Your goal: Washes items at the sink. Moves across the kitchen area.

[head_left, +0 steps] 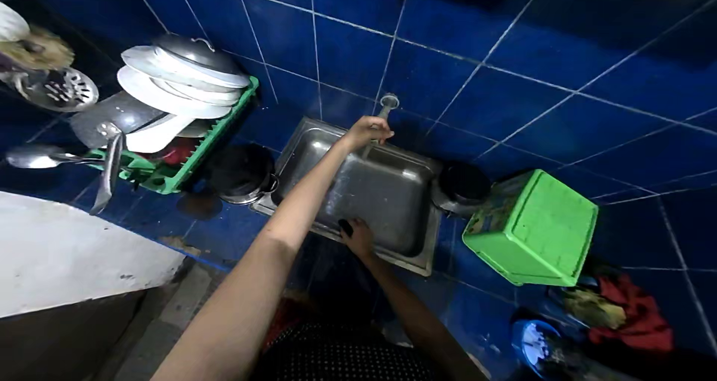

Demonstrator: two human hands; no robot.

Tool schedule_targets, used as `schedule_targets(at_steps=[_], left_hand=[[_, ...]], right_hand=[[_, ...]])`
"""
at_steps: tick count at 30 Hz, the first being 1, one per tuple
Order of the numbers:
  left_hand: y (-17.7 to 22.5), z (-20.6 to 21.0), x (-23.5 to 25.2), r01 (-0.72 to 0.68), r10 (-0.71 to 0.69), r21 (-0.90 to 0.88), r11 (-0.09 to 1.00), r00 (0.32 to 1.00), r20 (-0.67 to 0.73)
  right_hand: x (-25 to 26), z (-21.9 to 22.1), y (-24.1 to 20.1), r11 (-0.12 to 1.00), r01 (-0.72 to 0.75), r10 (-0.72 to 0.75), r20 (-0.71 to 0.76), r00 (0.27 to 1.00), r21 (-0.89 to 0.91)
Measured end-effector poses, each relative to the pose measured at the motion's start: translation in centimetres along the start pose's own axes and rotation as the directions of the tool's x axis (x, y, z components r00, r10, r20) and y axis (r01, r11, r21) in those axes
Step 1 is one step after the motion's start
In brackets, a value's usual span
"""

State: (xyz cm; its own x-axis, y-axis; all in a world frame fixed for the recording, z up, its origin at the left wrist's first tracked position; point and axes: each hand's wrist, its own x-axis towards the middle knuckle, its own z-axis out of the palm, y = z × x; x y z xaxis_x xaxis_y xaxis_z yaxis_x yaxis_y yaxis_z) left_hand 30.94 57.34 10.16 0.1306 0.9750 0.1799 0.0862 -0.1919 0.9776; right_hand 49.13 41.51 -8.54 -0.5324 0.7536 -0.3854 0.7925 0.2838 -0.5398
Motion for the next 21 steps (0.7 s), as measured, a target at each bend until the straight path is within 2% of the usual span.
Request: schedule_targets(at_steps=[4, 7, 9, 11, 14, 18, 21], left_hand=[[0.5, 0.5, 0.1, 0.052, -0.052, -0.015, 0.999, 0.997, -0.05], [0.3, 0.6, 0.3, 0.063, -0.066, -0.039, 0.997, 0.995, -0.076], [-0.1, 0.6, 0.4, 0.037, -0.041, -0.055, 0.998, 0.996, -0.078], [-0.5, 0.5, 0.4, -0.009, 0.005, -0.062, 0.998, 0.998, -0.062], [-1.2, 0.4, 0.5, -0.101, 0.099, -0.041, 0.994, 0.993, -0.062], [-1.5, 0.2, 0.5, -0.111, 0.108, -0.04, 0.993, 0.991, -0.079], [-0.8, 0.7, 0.1, -0.055, 0.052, -0.019, 0.998, 0.989, -0.141]], right_hand=[[-3.0, 0.6, 0.4, 0.992, 0.01, -0.017, -0.051, 0.999, -0.129], [-3.9, 1.7, 0.4, 0.996, 0.016, -0.03, -0.177, 0.984, -0.085], [-3.3, 2.6, 0.5, 0.996, 0.048, -0.066, -0.278, 0.958, -0.072], [-2.7, 3.1, 0.3, 0.99, 0.052, -0.092, -0.313, 0.945, -0.132], [-1.6, 3.9, 0.6, 0.959, 0.127, -0.231, -0.447, 0.864, -0.252], [-0.8, 4.0, 0.8, 0.927, 0.232, -0.357, -0.499, 0.789, -0.295], [-0.7, 3.9, 1.2, 0.937, 0.253, -0.341, -0.469, 0.815, -0.241]])
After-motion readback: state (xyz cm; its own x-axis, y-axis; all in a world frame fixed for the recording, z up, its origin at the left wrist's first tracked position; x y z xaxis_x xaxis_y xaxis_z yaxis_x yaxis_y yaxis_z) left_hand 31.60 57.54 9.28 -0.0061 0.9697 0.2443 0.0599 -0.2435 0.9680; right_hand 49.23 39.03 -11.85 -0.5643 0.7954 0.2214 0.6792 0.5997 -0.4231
